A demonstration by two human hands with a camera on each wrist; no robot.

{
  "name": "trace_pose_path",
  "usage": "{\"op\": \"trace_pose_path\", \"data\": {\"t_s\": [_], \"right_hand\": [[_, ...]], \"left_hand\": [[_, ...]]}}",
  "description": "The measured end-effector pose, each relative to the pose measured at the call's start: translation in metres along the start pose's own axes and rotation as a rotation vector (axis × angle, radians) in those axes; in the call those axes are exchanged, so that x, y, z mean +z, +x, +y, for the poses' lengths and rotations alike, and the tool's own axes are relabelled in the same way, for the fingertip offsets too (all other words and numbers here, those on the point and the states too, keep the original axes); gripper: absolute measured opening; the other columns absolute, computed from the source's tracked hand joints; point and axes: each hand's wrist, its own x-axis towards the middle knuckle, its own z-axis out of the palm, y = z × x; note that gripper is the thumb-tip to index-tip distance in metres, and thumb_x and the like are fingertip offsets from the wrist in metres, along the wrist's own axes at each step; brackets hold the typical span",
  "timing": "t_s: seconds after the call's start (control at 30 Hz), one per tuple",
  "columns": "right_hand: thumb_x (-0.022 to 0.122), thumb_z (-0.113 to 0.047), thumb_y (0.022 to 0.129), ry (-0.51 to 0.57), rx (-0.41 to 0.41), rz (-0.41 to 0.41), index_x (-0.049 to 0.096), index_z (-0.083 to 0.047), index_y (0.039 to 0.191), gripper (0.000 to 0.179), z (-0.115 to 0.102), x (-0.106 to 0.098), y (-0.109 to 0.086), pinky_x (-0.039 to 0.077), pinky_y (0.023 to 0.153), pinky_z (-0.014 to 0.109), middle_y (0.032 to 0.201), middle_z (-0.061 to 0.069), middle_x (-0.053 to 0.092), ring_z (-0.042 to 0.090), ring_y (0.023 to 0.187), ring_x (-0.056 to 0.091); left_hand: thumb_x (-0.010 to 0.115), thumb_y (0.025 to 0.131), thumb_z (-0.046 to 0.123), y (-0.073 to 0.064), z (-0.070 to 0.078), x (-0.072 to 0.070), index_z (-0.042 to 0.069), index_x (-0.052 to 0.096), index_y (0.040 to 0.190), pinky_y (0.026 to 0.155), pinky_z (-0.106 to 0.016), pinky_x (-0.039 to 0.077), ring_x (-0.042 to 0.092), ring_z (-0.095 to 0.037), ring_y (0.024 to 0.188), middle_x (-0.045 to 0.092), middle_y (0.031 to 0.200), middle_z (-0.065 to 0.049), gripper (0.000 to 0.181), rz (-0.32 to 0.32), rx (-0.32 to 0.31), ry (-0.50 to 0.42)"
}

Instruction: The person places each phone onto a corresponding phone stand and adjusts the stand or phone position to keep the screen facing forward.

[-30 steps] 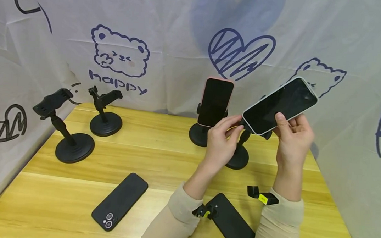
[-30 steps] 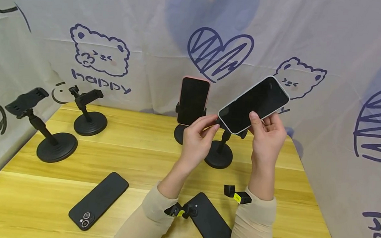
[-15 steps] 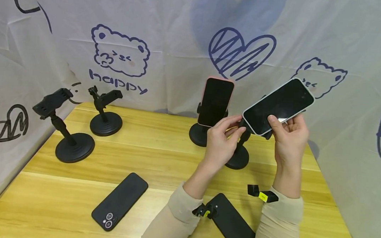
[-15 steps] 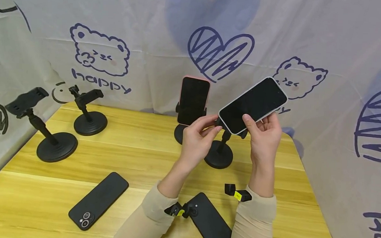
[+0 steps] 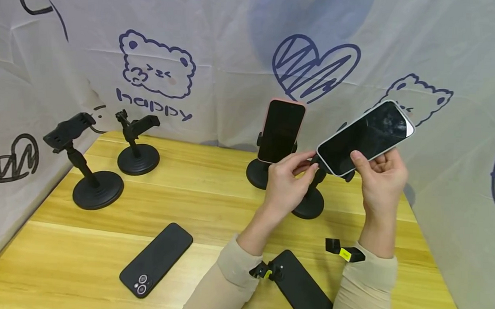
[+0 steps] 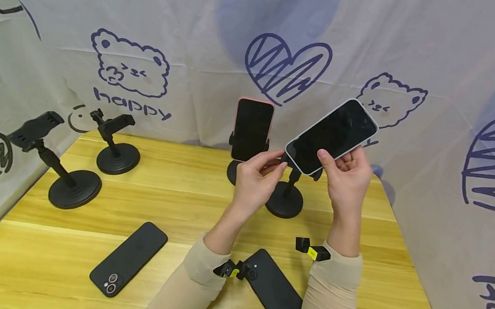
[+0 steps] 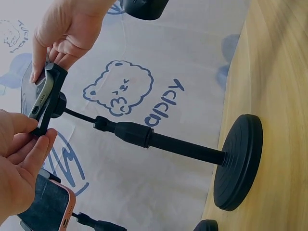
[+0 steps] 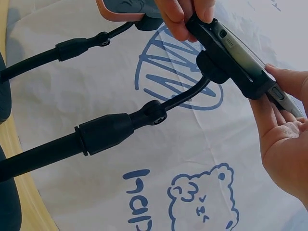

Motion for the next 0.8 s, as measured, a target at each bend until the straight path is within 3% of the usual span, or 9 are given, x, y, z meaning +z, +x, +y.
{"op": "trace_pose_path", "data": {"t_s": [0.13, 0.4, 0.6, 0.8], "right_hand": [[0.072, 0.019, 0.085, -0.036, -0.017, -0.027, 0.068, 0.003, 0.107, 0.027, 0.0, -0.001, 0.001, 0.059, 0.069, 0.019, 0.093, 0.012, 0.076, 0.014, 0.073, 0.07], [0.074, 0.018, 0.085, -0.071, -0.013, -0.038, 0.068, 0.002, 0.107, 0.028, -0.002, -0.003, 0.0, 0.059, 0.068, 0.018, 0.093, 0.012, 0.076, 0.014, 0.072, 0.071], [0.078, 0.011, 0.086, -0.13, -0.042, -0.06, 0.069, 0.001, 0.105, 0.023, -0.005, -0.003, -0.001, 0.055, 0.06, 0.015, 0.088, 0.009, 0.075, 0.01, 0.064, 0.065], [0.076, 0.015, 0.085, -0.151, -0.063, -0.068, 0.07, 0.004, 0.107, 0.025, -0.006, -0.002, -0.002, 0.054, 0.06, 0.014, 0.09, 0.009, 0.074, 0.01, 0.065, 0.064]], "left_hand": [[0.075, 0.093, -0.004, 0.001, 0.0, -0.002, -0.009, 0.072, 0.118, 0.089, -0.023, 0.059, 0.076, -0.029, 0.098, 0.072, 0.113, -0.024, 0.026, 0.002, 0.019, 0.014], [0.073, 0.094, -0.004, 0.001, -0.002, -0.005, -0.009, 0.072, 0.118, 0.09, -0.022, 0.058, 0.076, -0.028, 0.098, 0.072, 0.113, -0.023, 0.025, -0.005, 0.041, 0.023], [0.074, 0.093, -0.005, 0.003, -0.005, -0.009, -0.009, 0.073, 0.117, 0.09, -0.021, 0.058, 0.076, -0.028, 0.096, 0.072, 0.113, -0.023, 0.025, -0.02, 0.06, 0.027], [0.073, 0.093, -0.006, 0.005, -0.005, -0.013, -0.01, 0.073, 0.117, 0.089, -0.021, 0.058, 0.075, -0.029, 0.096, 0.072, 0.114, -0.024, 0.024, -0.044, 0.074, 0.014]]}}
